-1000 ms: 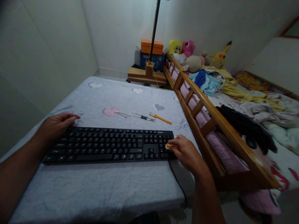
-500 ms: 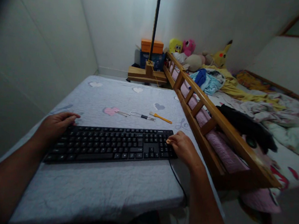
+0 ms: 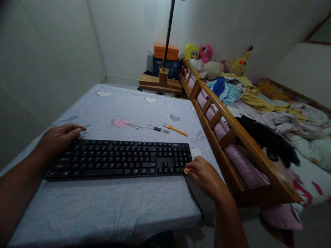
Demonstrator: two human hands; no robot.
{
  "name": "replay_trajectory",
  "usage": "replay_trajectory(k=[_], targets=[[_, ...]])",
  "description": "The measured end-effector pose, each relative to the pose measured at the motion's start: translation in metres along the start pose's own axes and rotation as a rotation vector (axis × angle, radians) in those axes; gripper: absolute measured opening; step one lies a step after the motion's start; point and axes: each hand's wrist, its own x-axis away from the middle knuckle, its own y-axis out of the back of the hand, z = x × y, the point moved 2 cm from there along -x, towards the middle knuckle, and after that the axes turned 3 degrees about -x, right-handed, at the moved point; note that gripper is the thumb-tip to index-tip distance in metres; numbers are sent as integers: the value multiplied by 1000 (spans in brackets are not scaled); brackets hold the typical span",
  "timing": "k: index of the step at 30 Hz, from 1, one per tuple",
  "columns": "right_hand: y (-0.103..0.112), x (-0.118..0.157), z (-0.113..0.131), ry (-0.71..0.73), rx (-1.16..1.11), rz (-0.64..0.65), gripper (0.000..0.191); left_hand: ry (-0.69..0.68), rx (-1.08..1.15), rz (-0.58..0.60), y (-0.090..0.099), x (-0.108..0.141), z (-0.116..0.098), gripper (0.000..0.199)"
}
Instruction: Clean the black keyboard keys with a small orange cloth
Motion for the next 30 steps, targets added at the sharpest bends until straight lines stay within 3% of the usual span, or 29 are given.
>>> replay_trajectory(k=[5,11,16,30], targets=[[9,-1,3,24,-24,16,23,-13,-1,-8,0,-1,1,49],[12,-46,-4,-11,36,-281,23,-8,8,-2,-1,-2,4,50],[4,-68,-18,-66,110,-274,23,2,13,-4,-2,-2,7,49],[-1,-13,-23,-47,38,-153,22,-17,-14,-17,-1,-1,3,48]])
